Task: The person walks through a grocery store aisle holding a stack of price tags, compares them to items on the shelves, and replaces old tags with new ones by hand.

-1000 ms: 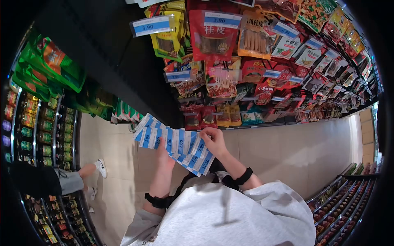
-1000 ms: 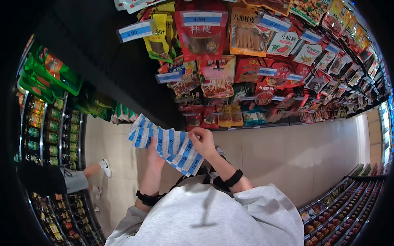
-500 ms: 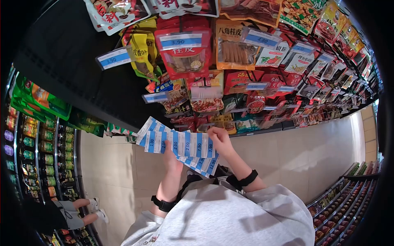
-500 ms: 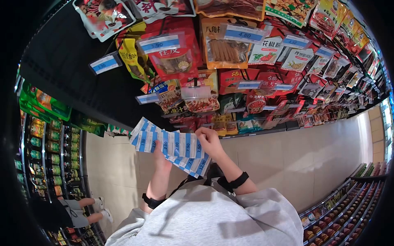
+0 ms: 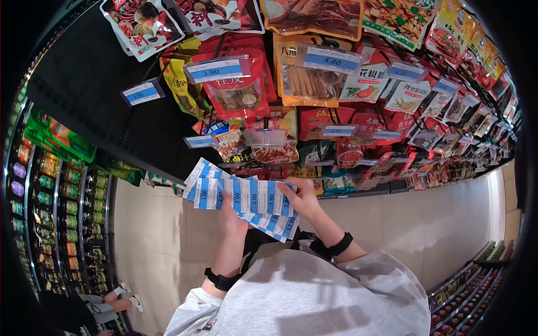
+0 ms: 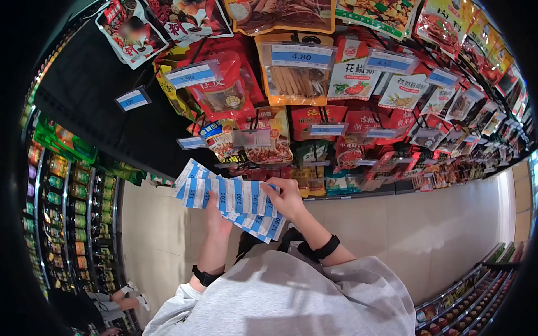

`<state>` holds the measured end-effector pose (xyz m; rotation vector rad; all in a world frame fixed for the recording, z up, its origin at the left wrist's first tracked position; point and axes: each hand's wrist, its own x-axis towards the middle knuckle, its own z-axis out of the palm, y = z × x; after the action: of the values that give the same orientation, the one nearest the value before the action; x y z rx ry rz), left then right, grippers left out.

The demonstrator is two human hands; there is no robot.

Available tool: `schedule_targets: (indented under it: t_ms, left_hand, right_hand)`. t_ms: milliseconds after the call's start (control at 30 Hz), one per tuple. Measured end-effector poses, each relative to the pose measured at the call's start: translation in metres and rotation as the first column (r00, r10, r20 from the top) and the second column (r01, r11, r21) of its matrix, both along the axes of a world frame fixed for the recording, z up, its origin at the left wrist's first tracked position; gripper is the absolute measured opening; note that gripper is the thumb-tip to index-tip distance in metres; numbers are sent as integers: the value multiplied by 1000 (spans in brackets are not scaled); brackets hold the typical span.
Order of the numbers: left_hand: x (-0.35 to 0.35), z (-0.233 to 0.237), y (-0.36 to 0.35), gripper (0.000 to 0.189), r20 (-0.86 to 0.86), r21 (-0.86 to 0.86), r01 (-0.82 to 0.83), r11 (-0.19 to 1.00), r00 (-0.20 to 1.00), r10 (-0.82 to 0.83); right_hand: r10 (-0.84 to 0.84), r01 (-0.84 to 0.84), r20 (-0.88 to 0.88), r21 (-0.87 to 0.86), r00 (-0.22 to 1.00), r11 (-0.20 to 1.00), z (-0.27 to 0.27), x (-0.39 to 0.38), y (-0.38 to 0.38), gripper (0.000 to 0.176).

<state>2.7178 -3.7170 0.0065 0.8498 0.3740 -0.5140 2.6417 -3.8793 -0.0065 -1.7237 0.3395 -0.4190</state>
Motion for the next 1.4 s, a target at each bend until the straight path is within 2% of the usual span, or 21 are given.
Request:
schedule_targets:
  t_ms: [100,167,200,267,400,467,500,567,700,767,800,867,900,967,1067,1167,1200,1267,1300,1367,1400]
  left_hand:
    - [-6,3,-4,42,-16,-17,10,1000,1000,-10]
    - [-5,2,-6,42,-16,-32,14,999,1000,-14]
    - [-4,-3,-6,43,1,-34,34,999,999,-34]
    - [-1,-10,-4,43,21,-37,48,998,999,-48]
    - [5,-9,-1,42,18,-20,72,997,997,-71]
    - [8,-9,-3,41,7,-29,72,997,997,-72]
    - [9,-9,-3,40,-8,-19,73,997,997,-73]
    - [7,-8,-1,39,-32,0,73,997,997,-73]
    - [6,-8,-3,37,-96,11,80,997,992,-78]
    - [6,-11,-2,36,-116,-15,72,997,990,-74]
    - [6,-11,-2,36,-104,-17,67,998,992,-68]
    - [8,-10,-3,36,-93,-19,63,998,994,-65]
    - [10,-9,-2,38,-84,-29,75,997,993,-78]
    - [12,-9,-2,40,-78,-40,89,995,993,-92]
    - [13,-12,-3,40,-60,-89,82,993,994,-88]
    - [10,-11,-9,41,-116,-51,24,998,993,-30]
    - [8,-12,-11,41,-102,-58,6,998,995,-12]
    - [7,-13,-13,41,-88,-66,-13,998,996,8]
    - [7,-13,-13,41,-89,-61,-18,998,996,12]
    - [5,-16,-13,41,-90,-58,-26,998,996,21]
    - [5,-19,-13,41,-80,-65,-40,997,996,35]
  right_hand:
    - [-22,25,30,-102,999,995,12,-3,-3,19]
    - [78,-90,-88,-146,993,985,19,-3,-14,17]
    - [85,-97,-86,-150,993,984,22,-2,-19,17]
    - [217,-222,-44,-158,975,962,26,0,-29,16]
    - [293,-294,-35,-179,956,939,16,7,-36,15]
    - [184,-173,25,-235,983,956,14,10,-31,13]
    - [184,-174,24,-233,983,957,12,11,-28,13]
    - [86,-83,16,-142,996,986,8,11,-20,13]
    - [49,-31,129,-140,990,990,-1,13,-14,12]
    - [38,29,218,-296,975,955,2,14,-14,13]
    - [39,28,217,-296,975,955,5,14,-15,13]
    - [99,-91,33,-179,995,980,12,13,-18,15]
    - [96,-89,29,-179,995,980,10,14,-22,15]
    - [187,-188,-20,-36,982,982,3,14,-29,17]
    - [88,-87,-62,17,994,996,0,15,-26,19]
    - [-45,46,-67,13,997,999,-9,16,-21,22]
    - [-43,44,-69,12,997,999,-13,15,-21,22]
    - [-112,99,-121,-110,986,989,-19,14,-21,22]
    - [-110,97,-121,-111,987,989,-16,14,-20,22]
    - [-200,152,-156,-276,967,949,-7,12,-16,21]
    - [-198,150,-156,-276,968,949,-2,11,-14,21]
